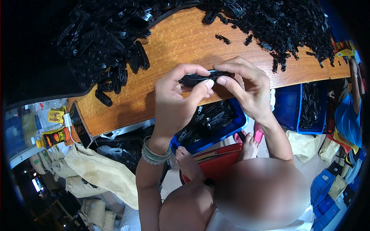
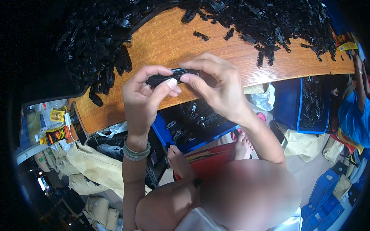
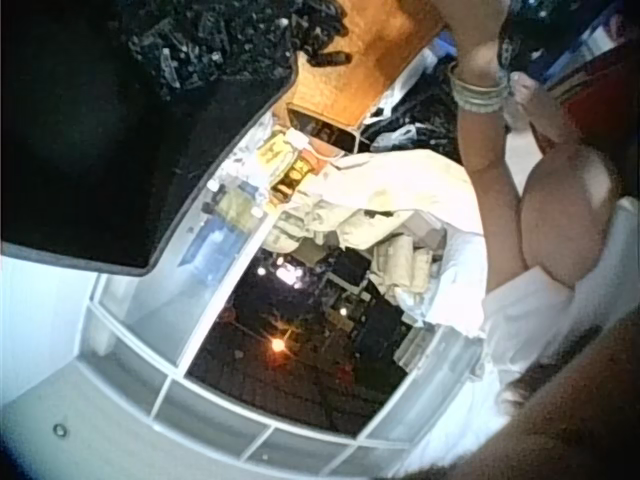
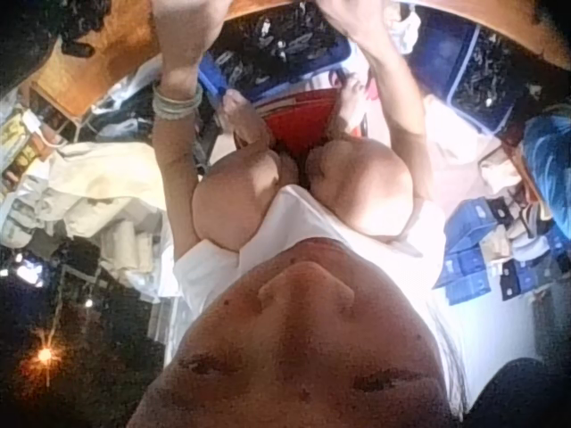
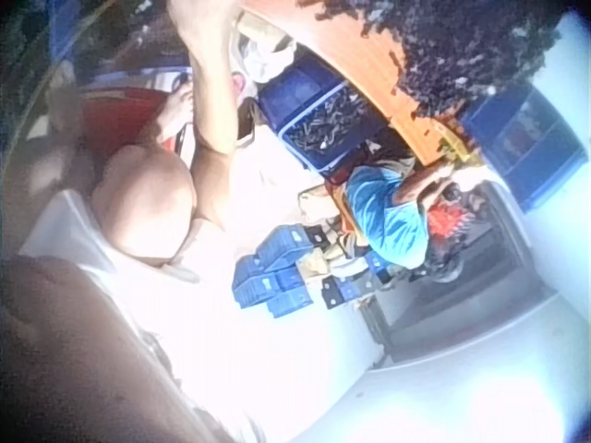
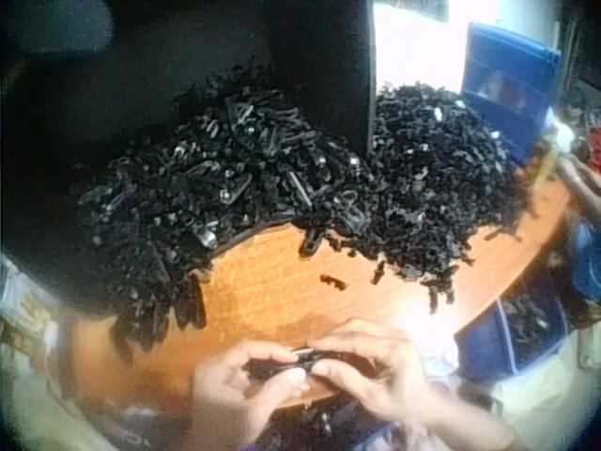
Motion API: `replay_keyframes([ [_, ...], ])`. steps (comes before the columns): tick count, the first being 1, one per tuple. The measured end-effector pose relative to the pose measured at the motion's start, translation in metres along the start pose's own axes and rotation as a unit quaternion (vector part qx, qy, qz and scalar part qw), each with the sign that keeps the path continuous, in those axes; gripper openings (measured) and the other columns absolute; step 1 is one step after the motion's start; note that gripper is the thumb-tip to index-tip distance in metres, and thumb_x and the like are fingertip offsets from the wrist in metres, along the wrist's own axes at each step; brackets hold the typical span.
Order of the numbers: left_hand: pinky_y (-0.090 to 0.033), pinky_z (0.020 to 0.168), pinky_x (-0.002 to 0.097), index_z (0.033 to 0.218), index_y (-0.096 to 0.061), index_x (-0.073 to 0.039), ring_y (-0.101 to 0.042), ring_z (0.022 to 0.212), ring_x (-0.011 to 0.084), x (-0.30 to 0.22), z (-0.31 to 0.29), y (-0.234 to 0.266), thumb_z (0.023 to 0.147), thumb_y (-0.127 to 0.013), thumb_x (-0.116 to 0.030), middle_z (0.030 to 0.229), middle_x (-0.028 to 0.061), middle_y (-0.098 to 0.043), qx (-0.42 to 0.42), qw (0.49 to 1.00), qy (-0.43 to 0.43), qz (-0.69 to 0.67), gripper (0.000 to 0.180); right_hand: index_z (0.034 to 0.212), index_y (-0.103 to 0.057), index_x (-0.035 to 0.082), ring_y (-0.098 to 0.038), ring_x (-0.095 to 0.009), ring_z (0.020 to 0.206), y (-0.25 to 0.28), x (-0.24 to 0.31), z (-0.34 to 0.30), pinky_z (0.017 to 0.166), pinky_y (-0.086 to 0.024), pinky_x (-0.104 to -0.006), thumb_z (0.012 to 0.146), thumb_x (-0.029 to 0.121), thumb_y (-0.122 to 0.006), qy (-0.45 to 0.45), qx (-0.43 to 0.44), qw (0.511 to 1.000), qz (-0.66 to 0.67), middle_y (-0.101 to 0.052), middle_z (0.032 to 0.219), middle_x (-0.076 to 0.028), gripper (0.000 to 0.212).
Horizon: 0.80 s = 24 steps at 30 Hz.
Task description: The person assembles small black plastic components by hand at a workstation.
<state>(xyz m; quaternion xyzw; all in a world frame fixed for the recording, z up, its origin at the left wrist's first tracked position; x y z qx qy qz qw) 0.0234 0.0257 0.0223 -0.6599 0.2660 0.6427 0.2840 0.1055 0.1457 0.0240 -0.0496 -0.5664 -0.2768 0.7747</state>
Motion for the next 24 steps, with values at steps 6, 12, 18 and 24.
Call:
replay_keyframes([
  [6, -0.049, 0.059, 0.0213, 0.098, -0.061, 0.004, -0.062, 0.068, 0.0093, 0.0, -0.002, 0.021, 0.08, -0.062, -0.002, 0.082, 0.008, -0.065, 0.009, 1.0, -0.016, 0.021, 0.019, 0.093, -0.066, -0.001, -0.061, -0.019, 0.075, -0.005, -0.001, -0.009, 0.063, -0.047, -0.0267, 0.077, 0.005, -0.067, -0.042, 0.135, 0.989, 0.052, -0.063, 0.087, -0.011, 0.017],
  [12, -0.046, 0.06, 0.0356, 0.093, -0.062, 0.0, -0.057, 0.07, 0.0235, -0.018, 0.024, 0.079, 0.08, -0.064, -0.015, 0.082, 0.0104, -0.053, -0.244, 0.654, -0.142, 0.702, 0.02, 0.087, -0.066, -0.002, -0.061, -0.018, 0.077, -0.019, -0.007, -0.011, 0.069, -0.048, -0.0315, 0.078, 0.005, -0.064, -0.163, 0.227, 0.959, 0.05, -0.063, 0.086, -0.01, 0.011],
  [18, -0.042, 0.075, 0.0376, 0.085, -0.054, -0.003, -0.05, 0.089, 0.0291, -0.002, 0.012, 0.04, 0.078, -0.063, -0.013, 0.092, 0.0131, -0.049, -0.158, 0.677, -0.223, 0.683, 0.015, 0.085, -0.063, -0.001, -0.058, -0.029, 0.076, 0.017, -0.02, 0.043, 0.068, -0.048, -0.0376, 0.077, 0.006, -0.062, 0.08, -0.069, 0.911, -0.398, -0.059, 0.088, -0.012, 0.011],
  [24, -0.044, 0.07, 0.037, 0.089, -0.054, 0.0, -0.053, 0.079, 0.0284, 0.005, -0.002, 0.048, 0.076, -0.067, -0.008, 0.086, 0.0132, -0.052, -0.19, 0.869, -0.155, 0.429, 0.021, 0.092, -0.064, 0.002, -0.058, -0.025, 0.075, 0.01, -0.024, 0.036, 0.065, -0.048, -0.0303, 0.075, 0.002, -0.064, 0.119, -0.062, 0.909, -0.394, -0.06, 0.084, -0.011, 0.016],
])
Point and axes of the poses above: each hand's wrist, its own z-axis towards the middle knuckle, its own y-axis out of the back of the hand, x = y × z, the point moved 7 cm from there along z, towards the middle knuckle
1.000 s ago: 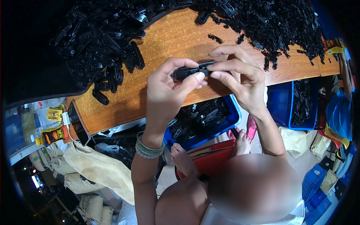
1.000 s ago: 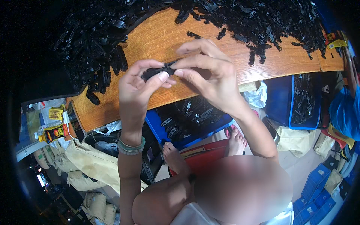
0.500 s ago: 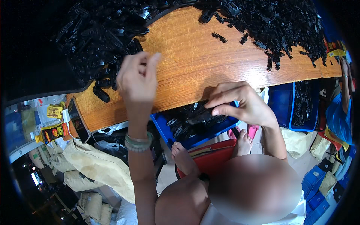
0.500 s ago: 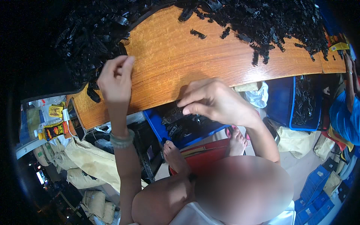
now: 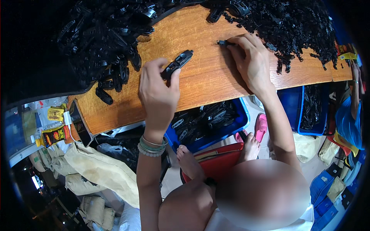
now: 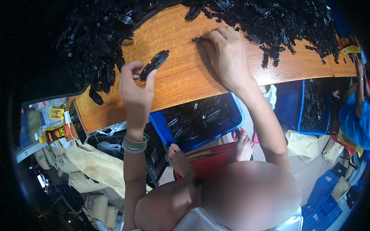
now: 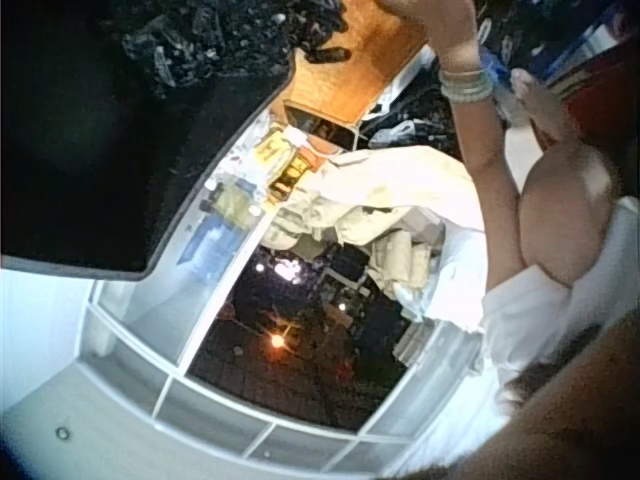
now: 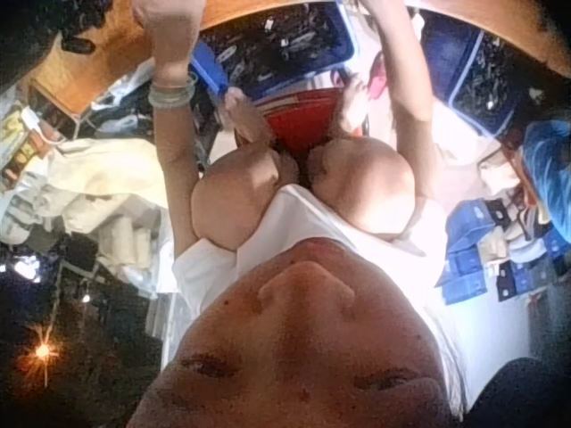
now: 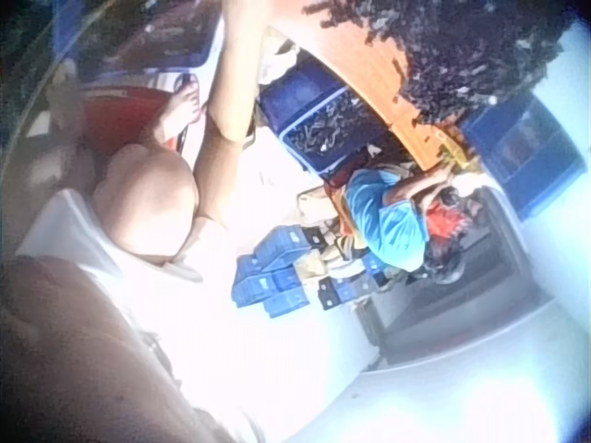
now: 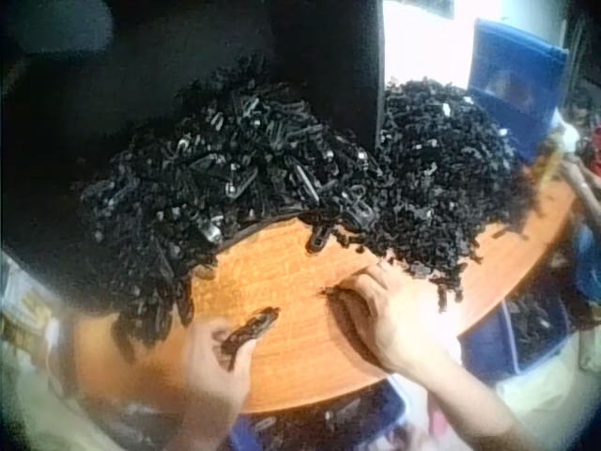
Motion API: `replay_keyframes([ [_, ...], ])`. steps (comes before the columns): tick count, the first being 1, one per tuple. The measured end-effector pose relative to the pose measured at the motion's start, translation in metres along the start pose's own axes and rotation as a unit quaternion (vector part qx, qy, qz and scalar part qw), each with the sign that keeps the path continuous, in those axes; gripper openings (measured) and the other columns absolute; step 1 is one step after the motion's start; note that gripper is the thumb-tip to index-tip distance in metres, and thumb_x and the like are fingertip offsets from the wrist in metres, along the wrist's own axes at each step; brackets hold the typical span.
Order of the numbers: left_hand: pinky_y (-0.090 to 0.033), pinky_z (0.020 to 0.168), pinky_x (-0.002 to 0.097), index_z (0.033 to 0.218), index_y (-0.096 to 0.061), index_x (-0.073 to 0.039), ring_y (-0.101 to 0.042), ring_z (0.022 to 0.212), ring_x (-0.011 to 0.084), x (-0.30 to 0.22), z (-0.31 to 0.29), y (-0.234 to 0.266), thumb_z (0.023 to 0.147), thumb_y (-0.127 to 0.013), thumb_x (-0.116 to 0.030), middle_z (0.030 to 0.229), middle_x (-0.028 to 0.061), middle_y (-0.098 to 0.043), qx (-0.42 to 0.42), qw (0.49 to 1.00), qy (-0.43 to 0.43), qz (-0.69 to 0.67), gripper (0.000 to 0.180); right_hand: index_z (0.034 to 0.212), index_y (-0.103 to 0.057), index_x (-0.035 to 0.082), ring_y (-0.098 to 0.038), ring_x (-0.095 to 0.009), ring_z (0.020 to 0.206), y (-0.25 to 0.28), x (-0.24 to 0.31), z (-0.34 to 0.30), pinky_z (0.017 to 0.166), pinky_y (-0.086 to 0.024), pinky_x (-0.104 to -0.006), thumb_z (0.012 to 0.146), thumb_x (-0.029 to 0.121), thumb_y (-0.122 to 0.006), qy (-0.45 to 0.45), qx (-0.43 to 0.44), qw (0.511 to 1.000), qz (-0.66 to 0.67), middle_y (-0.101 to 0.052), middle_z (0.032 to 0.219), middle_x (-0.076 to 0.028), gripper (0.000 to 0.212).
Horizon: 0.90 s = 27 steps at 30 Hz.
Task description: The person assembles small black plastic components by hand at a workstation.
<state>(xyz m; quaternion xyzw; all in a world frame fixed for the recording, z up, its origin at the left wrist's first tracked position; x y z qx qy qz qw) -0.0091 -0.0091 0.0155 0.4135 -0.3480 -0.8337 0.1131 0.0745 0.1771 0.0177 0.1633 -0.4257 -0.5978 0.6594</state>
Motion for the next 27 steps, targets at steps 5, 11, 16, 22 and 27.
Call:
replay_keyframes([
  [5, -0.048, 0.064, 0.0285, 0.098, -0.052, 0.003, -0.059, 0.071, 0.0188, -0.006, 0.007, -0.004, 0.075, -0.068, -0.003, 0.084, 0.0114, -0.058, 0.057, 0.997, -0.034, -0.03, 0.028, 0.09, -0.066, -0.001, -0.063, -0.023, 0.076, 0.017, 0.017, -0.003, 0.066, -0.05, -0.0283, 0.074, -0.003, -0.064, 0.016, -0.042, 0.977, 0.208, -0.064, 0.082, -0.012, 0.016],
  [11, -0.052, 0.071, 0.0239, 0.097, -0.053, 0.007, -0.063, 0.082, 0.0152, -0.028, -0.006, -0.024, 0.079, -0.062, 0.004, 0.088, 0.0131, -0.063, 0.101, 0.895, 0.134, -0.414, 0.021, 0.093, -0.067, -0.002, -0.062, -0.016, 0.08, 0.021, 0.036, -0.014, 0.07, -0.049, -0.0245, 0.077, -0.005, -0.061, -0.126, 0.007, 0.922, 0.366, -0.064, 0.088, -0.011, 0.017],
  [16, -0.052, 0.078, 0.0279, 0.118, -0.043, 0.007, -0.062, 0.088, 0.0194, -0.033, -0.003, -0.025, 0.076, -0.06, 0.011, 0.095, 0.0191, -0.061, 0.097, 0.844, 0.174, -0.498, 0.045, 0.091, -0.068, -0.001, -0.063, -0.016, 0.077, 0.023, 0.033, -0.017, 0.068, -0.05, -0.0244, 0.075, -0.005, -0.062, -0.149, 0.026, 0.903, 0.403, -0.065, 0.084, -0.01, 0.017],
  [22, -0.054, 0.072, 0.0263, 0.104, -0.046, 0.005, -0.066, 0.081, 0.0226, -0.027, -0.005, -0.027, 0.075, -0.061, 0.011, 0.087, 0.0192, -0.062, 0.218, 0.817, 0.192, -0.497, 0.033, 0.087, -0.068, 0.0, -0.06, -0.019, 0.075, 0.033, 0.04, -0.009, 0.067, -0.047, -0.0275, 0.07, -0.007, -0.063, -0.046, 0.038, 0.936, 0.346, -0.064, 0.082, -0.01, 0.02],
  [27, -0.055, 0.069, 0.0265, 0.096, -0.047, 0.004, -0.066, 0.077, 0.0232, -0.026, -0.007, -0.026, 0.075, -0.063, 0.008, 0.084, 0.0182, -0.063, 0.204, 0.8, 0.226, -0.517, 0.027, 0.087, -0.067, -0.002, -0.058, -0.021, 0.081, 0.04, 0.051, -0.011, 0.071, -0.045, -0.031, 0.07, -0.007, -0.064, 0.026, 0.037, 0.963, 0.265, -0.063, 0.084, -0.011, 0.018],
])
Point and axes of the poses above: each hand's wrist, its own z-axis towards the middle knuckle, its own y-axis out of the back of the hand, x = y × z, the point moved 7 cm from there along z, towards the middle knuckle
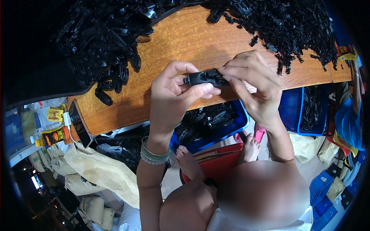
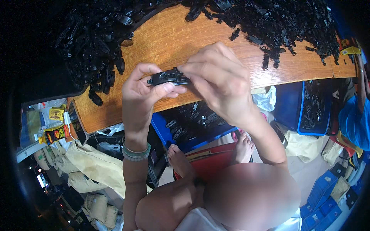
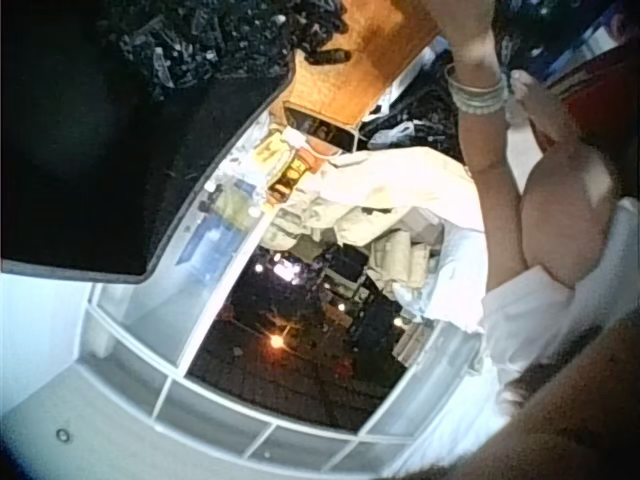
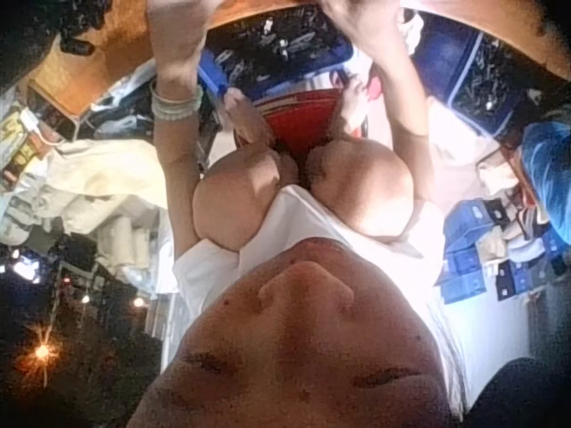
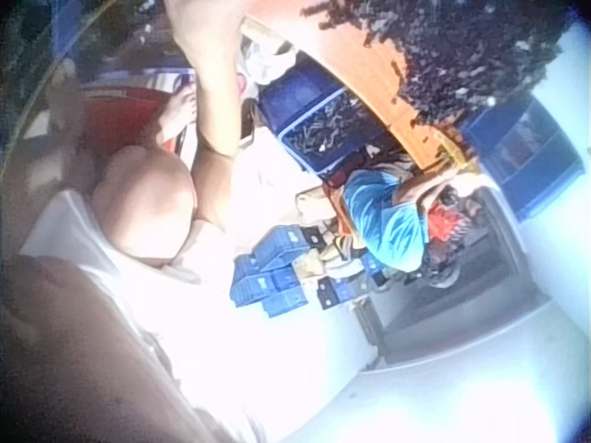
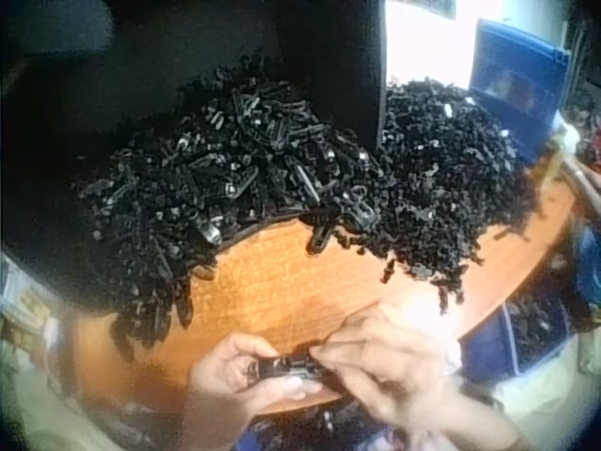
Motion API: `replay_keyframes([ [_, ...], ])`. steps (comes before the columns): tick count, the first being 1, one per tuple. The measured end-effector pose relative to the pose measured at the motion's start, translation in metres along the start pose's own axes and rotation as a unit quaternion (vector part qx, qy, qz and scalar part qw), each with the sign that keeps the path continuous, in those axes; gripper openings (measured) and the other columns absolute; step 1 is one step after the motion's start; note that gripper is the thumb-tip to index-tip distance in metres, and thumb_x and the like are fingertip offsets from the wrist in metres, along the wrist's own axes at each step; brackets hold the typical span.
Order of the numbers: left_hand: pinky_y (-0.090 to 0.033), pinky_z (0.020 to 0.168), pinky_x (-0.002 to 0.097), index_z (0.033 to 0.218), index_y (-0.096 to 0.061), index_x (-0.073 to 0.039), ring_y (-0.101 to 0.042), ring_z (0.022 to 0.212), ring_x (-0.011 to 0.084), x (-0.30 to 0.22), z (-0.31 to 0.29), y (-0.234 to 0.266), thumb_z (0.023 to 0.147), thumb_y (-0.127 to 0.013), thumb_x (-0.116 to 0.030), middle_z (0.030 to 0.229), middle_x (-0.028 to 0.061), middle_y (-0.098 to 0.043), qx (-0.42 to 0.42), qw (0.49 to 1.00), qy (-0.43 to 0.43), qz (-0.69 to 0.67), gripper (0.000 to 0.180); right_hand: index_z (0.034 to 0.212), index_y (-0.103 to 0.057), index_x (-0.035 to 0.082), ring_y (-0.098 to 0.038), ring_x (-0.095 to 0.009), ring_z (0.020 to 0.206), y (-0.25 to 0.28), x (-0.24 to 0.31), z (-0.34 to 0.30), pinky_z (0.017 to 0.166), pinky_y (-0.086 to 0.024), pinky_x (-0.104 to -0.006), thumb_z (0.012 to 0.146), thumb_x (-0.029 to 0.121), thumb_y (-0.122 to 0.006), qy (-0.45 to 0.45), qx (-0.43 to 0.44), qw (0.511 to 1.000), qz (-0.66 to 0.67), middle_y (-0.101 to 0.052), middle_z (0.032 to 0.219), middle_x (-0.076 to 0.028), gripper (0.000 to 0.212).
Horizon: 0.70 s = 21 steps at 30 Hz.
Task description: The person assembles small black plastic components by hand at a workstation.
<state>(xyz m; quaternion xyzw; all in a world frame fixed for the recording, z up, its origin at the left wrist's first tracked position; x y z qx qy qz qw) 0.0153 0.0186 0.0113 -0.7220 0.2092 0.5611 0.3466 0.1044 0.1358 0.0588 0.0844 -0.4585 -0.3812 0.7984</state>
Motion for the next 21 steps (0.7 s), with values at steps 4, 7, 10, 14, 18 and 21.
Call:
replay_keyframes([
  [4, -0.054, 0.067, 0.0257, 0.096, -0.047, 0.003, -0.066, 0.075, 0.0206, 0.001, 0.0, -0.002, 0.076, -0.062, 0.008, 0.082, 0.0148, -0.062, -0.019, 1.0, -0.001, -0.005, 0.025, 0.09, -0.067, -0.001, -0.057, -0.022, 0.083, -0.002, 0.01, -0.006, 0.072, -0.045, -0.0321, 0.07, -0.006, -0.064, 0.059, 0.012, 0.992, -0.108, -0.062, 0.085, -0.009, 0.021],
  [7, -0.053, 0.065, 0.0237, 0.094, -0.048, 0.002, -0.064, 0.074, 0.0162, -0.012, 0.003, -0.004, 0.076, -0.061, 0.008, 0.079, 0.0102, -0.061, -0.015, 0.995, -0.092, 0.042, 0.024, 0.093, -0.067, 0.001, -0.057, -0.023, 0.074, -0.002, -0.003, -0.001, 0.068, -0.045, -0.0298, 0.067, 0.001, -0.069, 0.034, -0.022, 0.999, -0.012, -0.061, 0.082, -0.008, 0.026],
  [10, -0.05, 0.063, 0.0216, 0.088, -0.052, 0.0, -0.062, 0.073, 0.0113, -0.018, -0.001, -0.002, 0.073, -0.062, 0.006, 0.077, 0.006, -0.06, -0.023, 0.982, -0.145, 0.121, 0.019, 0.096, -0.065, 0.0, -0.054, -0.017, 0.071, -0.009, -0.018, -0.007, 0.066, -0.044, -0.0266, 0.071, 0.005, -0.071, -0.144, 0.008, 0.982, 0.124, -0.06, 0.079, -0.008, 0.026],
  [14, -0.05, 0.063, 0.0209, 0.088, -0.057, 0.001, -0.062, 0.073, 0.0094, -0.023, -0.005, -0.01, 0.074, -0.061, 0.003, 0.079, 0.0065, -0.062, 0.014, 0.979, -0.131, 0.154, 0.014, 0.097, -0.065, -0.001, -0.051, -0.011, 0.063, -0.009, -0.027, -0.02, 0.058, -0.041, -0.0245, 0.074, 0.008, -0.07, -0.238, 0.042, 0.95, 0.197, -0.059, 0.076, -0.006, 0.025],
  [18, -0.05, 0.072, 0.0251, 0.102, -0.061, 0.002, -0.064, 0.08, 0.0134, -0.013, -0.005, -0.01, 0.081, -0.061, -0.009, 0.087, 0.0091, -0.065, 0.142, 0.967, -0.044, 0.207, 0.024, 0.094, -0.066, -0.002, -0.054, -0.011, 0.06, -0.008, -0.03, -0.038, 0.054, -0.041, -0.024, 0.074, 0.006, -0.069, -0.261, 0.134, 0.926, 0.238, -0.061, 0.073, -0.007, 0.021],
  [21, -0.049, 0.077, 0.0268, 0.103, -0.061, 0.001, -0.063, 0.085, 0.0152, -0.008, 0.007, 0.003, 0.082, -0.063, -0.015, 0.089, 0.0103, -0.066, 0.114, 0.956, -0.076, 0.258, 0.026, 0.097, -0.065, -0.002, -0.063, -0.021, 0.074, -0.034, -0.023, -0.066, 0.064, -0.05, -0.028, 0.075, 0.006, -0.067, -0.218, 0.35, 0.89, 0.194, -0.064, 0.089, -0.016, 0.024],
])
Point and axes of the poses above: each hand's wrist, its own z-axis towards the middle knuckle, its own y-axis out of the back of the hand, x = y × z, the point moved 7 cm from there along z, towards the middle knuckle
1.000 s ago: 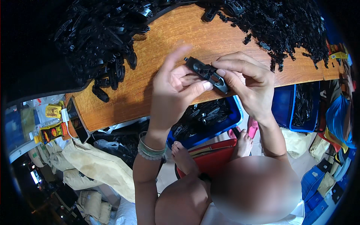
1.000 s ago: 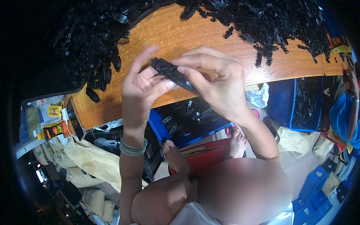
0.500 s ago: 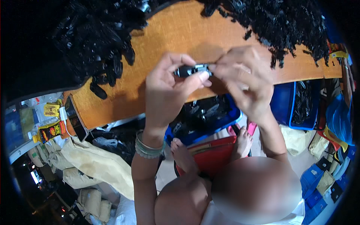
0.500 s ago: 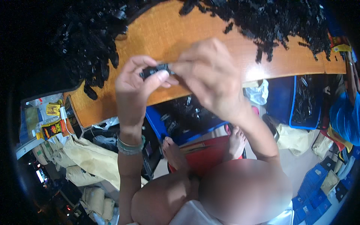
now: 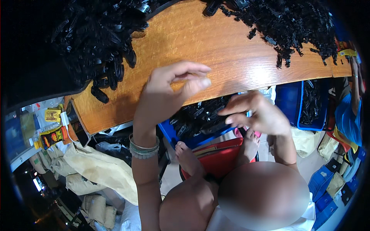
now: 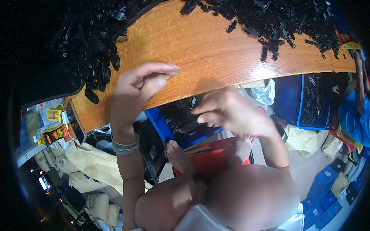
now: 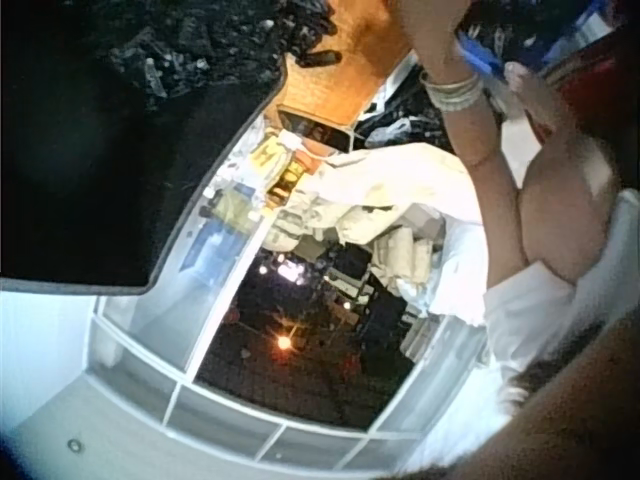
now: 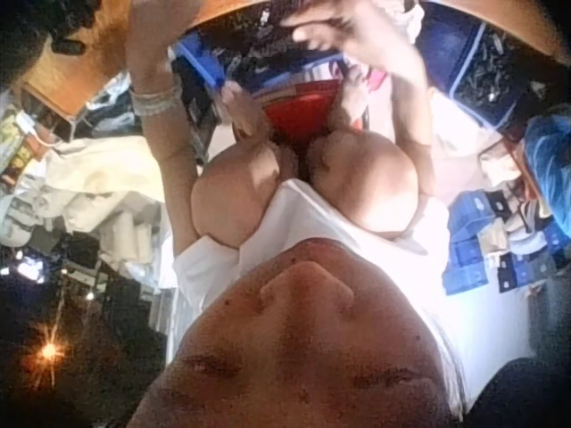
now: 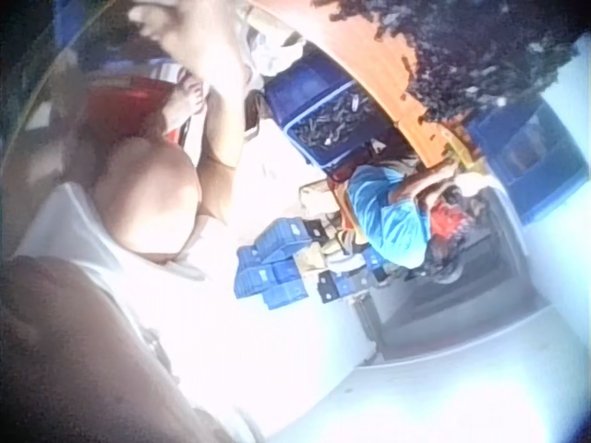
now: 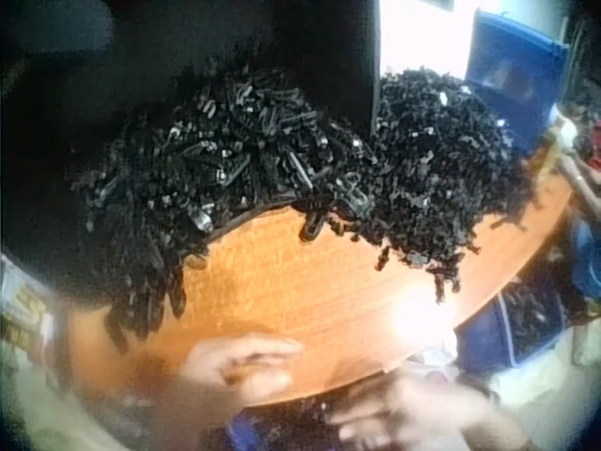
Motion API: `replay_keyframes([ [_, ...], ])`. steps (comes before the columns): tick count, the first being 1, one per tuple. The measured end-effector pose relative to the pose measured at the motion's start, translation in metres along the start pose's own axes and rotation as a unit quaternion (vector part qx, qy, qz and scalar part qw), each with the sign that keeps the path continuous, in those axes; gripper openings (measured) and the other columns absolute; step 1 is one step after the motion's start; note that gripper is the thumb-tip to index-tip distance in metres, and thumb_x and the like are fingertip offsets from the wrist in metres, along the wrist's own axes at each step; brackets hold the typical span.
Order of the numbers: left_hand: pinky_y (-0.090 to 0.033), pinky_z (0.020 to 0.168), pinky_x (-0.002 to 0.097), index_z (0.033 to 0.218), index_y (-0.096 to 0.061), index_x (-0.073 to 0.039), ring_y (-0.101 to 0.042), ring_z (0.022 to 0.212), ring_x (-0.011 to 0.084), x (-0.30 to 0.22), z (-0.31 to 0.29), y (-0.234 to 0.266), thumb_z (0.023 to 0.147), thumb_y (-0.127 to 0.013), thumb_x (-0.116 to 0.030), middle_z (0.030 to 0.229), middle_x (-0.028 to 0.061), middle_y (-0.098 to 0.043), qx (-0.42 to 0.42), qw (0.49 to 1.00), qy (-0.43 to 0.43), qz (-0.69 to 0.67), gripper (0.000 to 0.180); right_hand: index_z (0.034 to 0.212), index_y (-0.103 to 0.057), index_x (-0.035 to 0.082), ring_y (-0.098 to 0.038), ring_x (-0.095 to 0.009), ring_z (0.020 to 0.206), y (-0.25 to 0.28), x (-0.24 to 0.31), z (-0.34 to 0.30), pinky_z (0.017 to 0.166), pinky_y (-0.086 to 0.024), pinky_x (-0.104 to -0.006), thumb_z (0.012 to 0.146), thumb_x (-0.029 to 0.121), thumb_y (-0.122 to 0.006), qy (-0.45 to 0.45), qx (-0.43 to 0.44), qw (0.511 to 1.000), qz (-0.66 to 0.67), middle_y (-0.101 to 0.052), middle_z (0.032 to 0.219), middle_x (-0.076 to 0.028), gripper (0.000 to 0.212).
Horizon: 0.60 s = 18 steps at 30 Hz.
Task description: The person assembles small black plastic components by hand at a workstation.
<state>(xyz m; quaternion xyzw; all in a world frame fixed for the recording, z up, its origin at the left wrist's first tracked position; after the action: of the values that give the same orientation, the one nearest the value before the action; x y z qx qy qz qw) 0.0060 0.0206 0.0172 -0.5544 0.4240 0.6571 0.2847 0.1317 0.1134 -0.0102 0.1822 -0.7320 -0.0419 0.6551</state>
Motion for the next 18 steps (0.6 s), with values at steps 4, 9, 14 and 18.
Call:
replay_keyframes([
  [4, -0.049, 0.078, 0.0249, 0.106, -0.06, 0.001, -0.062, 0.089, 0.0137, -0.004, 0.04, -0.008, 0.083, -0.062, -0.01, 0.098, 0.0105, -0.064, -0.011, 0.99, 0.005, 0.141, 0.025, 0.098, -0.064, -0.002, -0.063, -0.025, 0.077, 0.003, 0.014, -0.001, 0.067, -0.051, -0.0311, 0.076, -0.002, -0.062, 0.046, -0.108, 0.993, 0.003, -0.064, 0.093, -0.016, 0.022],
  [9, -0.05, 0.072, 0.0303, 0.108, -0.057, -0.001, -0.063, 0.078, 0.0233, -0.003, 0.109, -0.01, 0.079, -0.065, -0.013, 0.089, 0.0152, -0.062, -0.199, 0.918, -0.141, 0.312, 0.032, 0.096, -0.064, 0.001, -0.059, -0.026, 0.084, 0.085, 0.018, 0.0, 0.072, -0.05, -0.0341, 0.073, -0.007, -0.056, 0.069, -0.427, 0.812, -0.393, -0.06, 0.095, -0.012, 0.025],
  [14, -0.049, 0.072, 0.0375, 0.105, -0.053, -0.003, -0.06, 0.079, 0.0349, -0.009, 0.135, -0.012, 0.077, -0.064, -0.01, 0.087, 0.0204, -0.059, -0.213, 0.851, -0.232, 0.42, 0.031, 0.09, -0.064, 0.001, -0.056, -0.026, 0.084, 0.102, 0.005, 0.026, 0.073, -0.048, -0.0345, 0.072, -0.002, -0.056, 0.082, -0.396, 0.801, -0.442, -0.059, 0.09, -0.01, 0.02],
  [18, -0.046, 0.075, 0.0408, 0.103, -0.05, -0.005, -0.057, 0.087, 0.0379, 0.001, 0.117, -0.008, 0.079, -0.056, -0.004, 0.091, 0.0212, -0.059, -0.181, 0.929, -0.122, 0.299, 0.025, 0.088, -0.064, -0.001, -0.056, -0.026, 0.084, 0.102, -0.001, 0.025, 0.073, -0.048, -0.0347, 0.072, -0.001, -0.055, 0.088, -0.392, 0.806, -0.435, -0.058, 0.088, -0.01, 0.018],
])
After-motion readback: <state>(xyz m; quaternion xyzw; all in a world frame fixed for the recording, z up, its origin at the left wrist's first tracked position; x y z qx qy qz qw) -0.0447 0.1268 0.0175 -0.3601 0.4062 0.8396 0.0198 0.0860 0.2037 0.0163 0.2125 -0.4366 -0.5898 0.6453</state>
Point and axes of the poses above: each hand's wrist, its own z-axis towards the middle knuckle, its own y-axis out of the back of the hand, x = y × z, the point moved 7 cm from there along z, towards the middle knuckle
